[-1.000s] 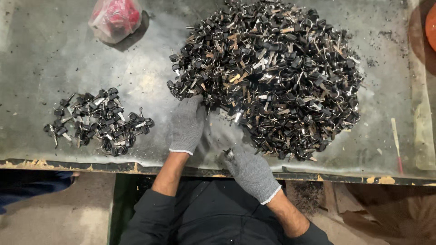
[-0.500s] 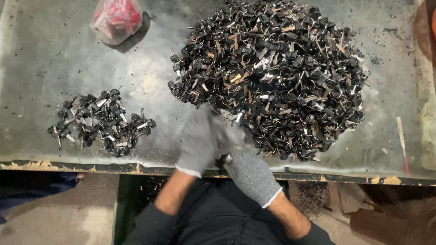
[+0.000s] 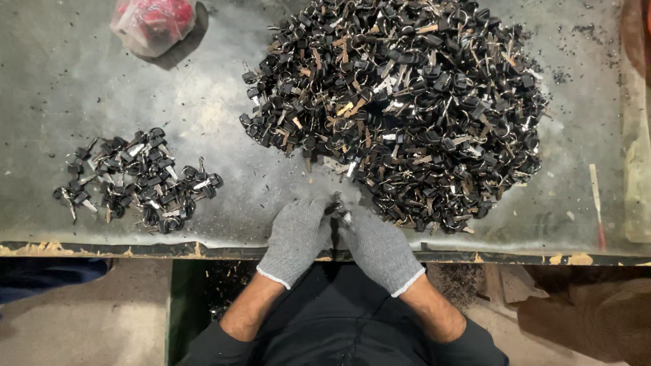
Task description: The person, wearing gray work gloves, picks individual keys one at a time from a large pile of keys on a workbench and places selected keys onto a smaller growing pile to the left, continuing this sorting motion throughout the clip.
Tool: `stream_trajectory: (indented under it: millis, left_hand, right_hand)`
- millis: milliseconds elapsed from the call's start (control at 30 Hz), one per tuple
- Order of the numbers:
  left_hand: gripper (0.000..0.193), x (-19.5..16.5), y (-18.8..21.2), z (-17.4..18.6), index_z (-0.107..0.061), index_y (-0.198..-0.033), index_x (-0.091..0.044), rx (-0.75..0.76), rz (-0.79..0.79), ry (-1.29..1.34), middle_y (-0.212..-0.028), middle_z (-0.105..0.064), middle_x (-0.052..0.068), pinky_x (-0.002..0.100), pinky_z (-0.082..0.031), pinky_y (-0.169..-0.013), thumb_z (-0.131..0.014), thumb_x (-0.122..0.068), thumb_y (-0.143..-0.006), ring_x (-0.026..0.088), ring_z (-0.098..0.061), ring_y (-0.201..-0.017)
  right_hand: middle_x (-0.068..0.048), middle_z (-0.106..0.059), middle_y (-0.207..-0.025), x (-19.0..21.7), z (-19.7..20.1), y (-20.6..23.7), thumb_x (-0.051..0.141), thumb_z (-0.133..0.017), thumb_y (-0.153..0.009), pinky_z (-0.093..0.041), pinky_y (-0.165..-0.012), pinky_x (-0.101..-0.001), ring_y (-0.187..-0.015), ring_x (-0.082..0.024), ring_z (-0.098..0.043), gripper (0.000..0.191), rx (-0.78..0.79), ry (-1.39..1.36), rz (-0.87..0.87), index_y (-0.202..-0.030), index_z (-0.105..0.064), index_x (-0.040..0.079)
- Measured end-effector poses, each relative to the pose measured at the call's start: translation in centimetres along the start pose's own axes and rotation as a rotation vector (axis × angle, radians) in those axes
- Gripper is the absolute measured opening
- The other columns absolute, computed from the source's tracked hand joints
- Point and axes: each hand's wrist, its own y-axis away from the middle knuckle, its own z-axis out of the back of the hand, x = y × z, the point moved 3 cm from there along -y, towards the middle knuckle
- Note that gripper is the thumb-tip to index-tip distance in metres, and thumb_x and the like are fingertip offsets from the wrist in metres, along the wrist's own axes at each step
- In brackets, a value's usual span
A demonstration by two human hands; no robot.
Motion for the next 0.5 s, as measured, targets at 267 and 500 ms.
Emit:
stream_trajectory:
  millis: [267, 500]
  left_hand:
    - [0.017, 0.5, -0.3, 0.1, -0.068, -0.105, -0.006, 0.118, 0.020, -0.007, -0.093, -0.070, 0.015, 0.050, -0.054, -0.075, -0.069, -0.012, -0.089, 0.036, -0.069, -0.086]
    - [0.052, 0.5, -0.6, 0.2, -0.061, -0.130, -0.003, 0.141, 0.213, 0.061, -0.087, -0.070, 0.017, 0.051, -0.053, -0.071, -0.075, -0.019, -0.083, 0.038, -0.068, -0.082]
  right_hand:
    - [-0.016, -0.070, -0.074, -1.2, -1.1, -0.7, 0.033, -0.060, -0.099, -0.058, -0.055, -0.0456, -0.065, -0.033, -0.073, 0.037, 0.332, -0.024, -0.206, -0.117, -0.058, 0.001]
    - [-0.019, -0.070, -0.080, -1.5, -1.0, -0.5, 0.032, -0.063, -0.099, -0.058, -0.055, -0.0469, -0.068, -0.037, -0.073, 0.040, 0.280, 0.041, -0.129, -0.121, -0.054, -0.001]
